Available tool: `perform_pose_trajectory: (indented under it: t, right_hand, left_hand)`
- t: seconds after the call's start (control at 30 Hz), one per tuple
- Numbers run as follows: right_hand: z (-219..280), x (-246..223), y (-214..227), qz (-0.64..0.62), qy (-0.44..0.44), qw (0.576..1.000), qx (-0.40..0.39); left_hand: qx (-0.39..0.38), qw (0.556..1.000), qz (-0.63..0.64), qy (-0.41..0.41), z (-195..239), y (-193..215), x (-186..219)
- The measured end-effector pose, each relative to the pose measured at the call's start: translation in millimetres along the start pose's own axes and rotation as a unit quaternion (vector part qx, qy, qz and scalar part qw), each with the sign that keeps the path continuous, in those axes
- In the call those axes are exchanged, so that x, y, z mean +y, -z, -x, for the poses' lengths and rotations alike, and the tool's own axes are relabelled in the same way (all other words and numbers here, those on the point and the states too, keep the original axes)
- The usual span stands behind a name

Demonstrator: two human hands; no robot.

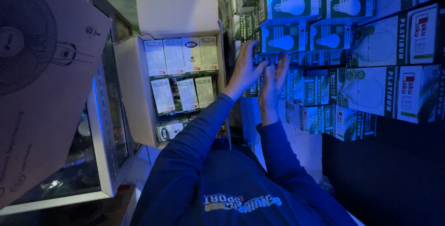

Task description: The person organizes boxes of light bulbs by removing them from a large shipping carton and placing them onto a shelf among other light bulb products.

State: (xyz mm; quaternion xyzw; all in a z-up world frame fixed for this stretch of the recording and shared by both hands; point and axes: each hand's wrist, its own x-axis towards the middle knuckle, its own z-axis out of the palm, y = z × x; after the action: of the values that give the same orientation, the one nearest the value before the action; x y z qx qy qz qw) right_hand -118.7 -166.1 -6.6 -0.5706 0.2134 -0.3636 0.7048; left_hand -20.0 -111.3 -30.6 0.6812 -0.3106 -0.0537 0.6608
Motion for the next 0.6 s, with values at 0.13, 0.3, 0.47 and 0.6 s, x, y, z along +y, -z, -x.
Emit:
perform_pose_trajectory:
  t: [0.13, 0.3, 0.47, 0.6]
  right_hand:
    - [0.9, 7.8, 6.0, 0.022, 0.006, 1.000, 0.003]
    - [1.3, 14.1, 9.1, 0.036, -0.008, 0.999, 0.002]
    - [0.7, 12.7, 10.9, 0.024, 0.003, 0.999, -0.023]
    - [3.2, 6.6, 11.9, 0.077, 0.025, 0.996, -0.032]
  left_hand:
    - [-0.019, 1.000, 0.008, 0.016, 3.3, -1.8, -2.8]
    - [-0.061, 0.997, 0.002, 0.038, 4.9, -4.9, -7.7]
    - [-0.080, 0.996, 0.006, 0.033, 4.4, -9.6, -21.3]
    - [-0.089, 0.996, 0.003, -0.013, 6.3, 5.7, -0.2]
